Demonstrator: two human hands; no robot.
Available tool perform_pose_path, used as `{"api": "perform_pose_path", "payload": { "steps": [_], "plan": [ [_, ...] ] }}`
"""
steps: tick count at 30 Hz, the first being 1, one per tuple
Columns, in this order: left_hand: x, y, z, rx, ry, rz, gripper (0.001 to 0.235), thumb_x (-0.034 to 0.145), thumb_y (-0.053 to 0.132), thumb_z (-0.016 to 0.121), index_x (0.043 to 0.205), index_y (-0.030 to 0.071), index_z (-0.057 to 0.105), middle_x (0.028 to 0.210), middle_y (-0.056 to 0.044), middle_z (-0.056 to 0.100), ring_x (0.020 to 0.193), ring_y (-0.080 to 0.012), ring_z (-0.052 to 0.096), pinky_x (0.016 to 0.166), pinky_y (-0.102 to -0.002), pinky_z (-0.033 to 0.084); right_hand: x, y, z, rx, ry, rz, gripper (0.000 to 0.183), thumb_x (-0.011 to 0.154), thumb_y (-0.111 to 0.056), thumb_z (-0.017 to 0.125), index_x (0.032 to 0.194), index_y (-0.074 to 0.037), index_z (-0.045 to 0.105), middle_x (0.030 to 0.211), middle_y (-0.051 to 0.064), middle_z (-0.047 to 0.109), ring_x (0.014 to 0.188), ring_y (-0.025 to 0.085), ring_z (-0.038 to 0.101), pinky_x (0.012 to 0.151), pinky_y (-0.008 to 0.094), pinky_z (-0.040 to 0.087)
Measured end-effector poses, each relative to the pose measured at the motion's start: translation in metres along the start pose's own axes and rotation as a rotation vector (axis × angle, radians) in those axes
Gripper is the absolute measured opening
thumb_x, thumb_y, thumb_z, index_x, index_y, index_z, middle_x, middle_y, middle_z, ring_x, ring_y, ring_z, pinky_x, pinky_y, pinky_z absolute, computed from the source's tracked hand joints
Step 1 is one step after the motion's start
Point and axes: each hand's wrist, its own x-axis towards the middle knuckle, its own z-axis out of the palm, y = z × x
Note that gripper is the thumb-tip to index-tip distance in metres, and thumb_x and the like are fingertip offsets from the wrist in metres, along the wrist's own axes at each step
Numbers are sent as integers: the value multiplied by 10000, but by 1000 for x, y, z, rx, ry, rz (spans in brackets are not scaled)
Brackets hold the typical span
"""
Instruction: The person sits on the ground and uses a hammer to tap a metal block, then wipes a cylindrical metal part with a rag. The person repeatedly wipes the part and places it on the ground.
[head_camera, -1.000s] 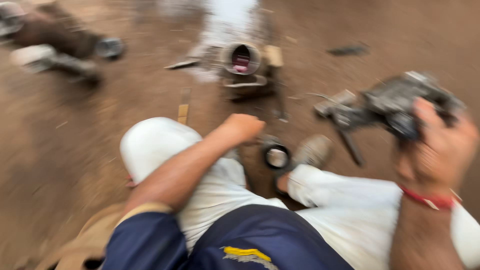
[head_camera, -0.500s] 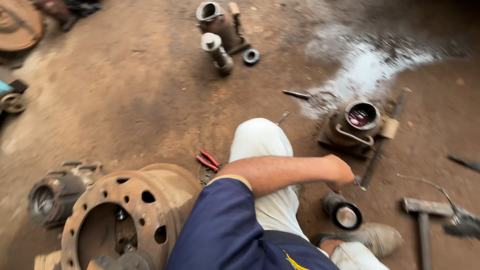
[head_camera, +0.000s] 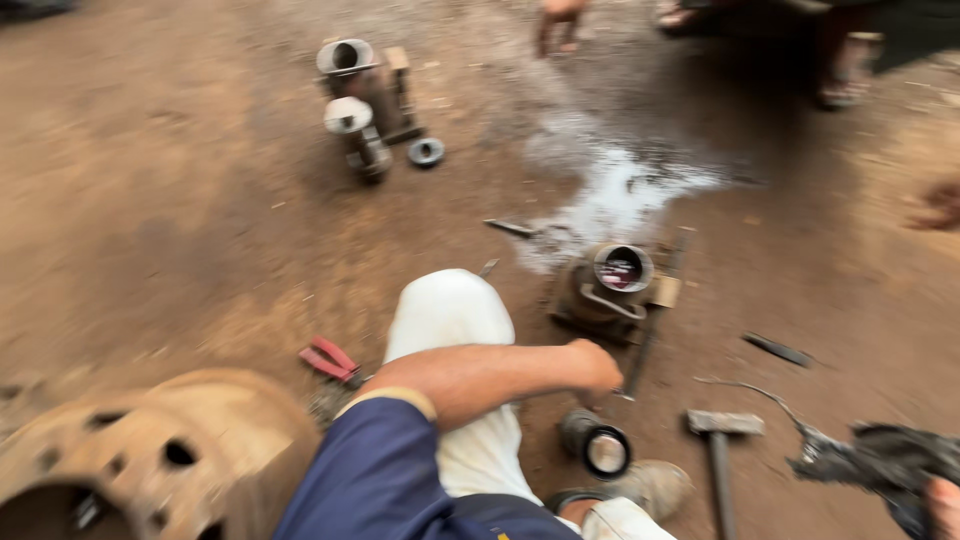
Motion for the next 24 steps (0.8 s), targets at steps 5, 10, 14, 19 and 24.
{"api": "perform_pose_path", "payload": {
  "steps": [5, 10, 14, 19, 24],
  "plan": [
    [-2, -6, 4, 54, 11, 16, 508, 863, 478, 770, 1188, 89, 746, 1208, -143, 734, 1114, -318, 709, 884, -475, 596, -7, 19, -37, -57, -10, 22, 190, 1026, -68, 779, 1197, -17, 716, 1019, 76, 730, 883, 107, 659, 865, 260, 536],
    [5, -4, 8, 34, 13, 21, 556, 860, 468, 765, 1258, 87, 690, 1170, -127, 728, 1105, -317, 693, 881, -458, 578, -15, 10, -16, -24, -58, -198, 225, 961, -81, 741, 1161, -7, 669, 1145, 87, 712, 1007, 134, 676, 890, 266, 546],
    [-5, 2, -3, 6, 181, 95, 710, 850, 466, 767, 1419, 104, 545, 1288, -164, 649, 1173, -338, 644, 918, -462, 557, -18, 0, -11, -11, -135, -231, 221, 905, -90, 742, 1097, -7, 671, 1140, 82, 707, 993, 127, 689, 837, 263, 558],
    [-8, 20, -23, -518, 631, 322, 978, 748, 424, 852, 1521, 84, 358, 1396, -231, 520, 1260, -418, 540, 1020, -478, 485, -27, 1, 9, 359, -305, 106, 209, 943, -99, 712, 1120, 5, 673, 1153, 92, 712, 1002, 112, 643, 867, 257, 546],
    [1, 22, -34, -806, 677, 566, 683, 845, 346, 827, 1386, 42, 540, 1317, -210, 616, 1208, -335, 598, 1011, -433, 492, -30, -2, 34, 250, -442, -105, 215, 967, -118, 689, 1126, 1, 610, 1279, 104, 684, 1042, 141, 665, 875, 267, 543]
  ]
}}
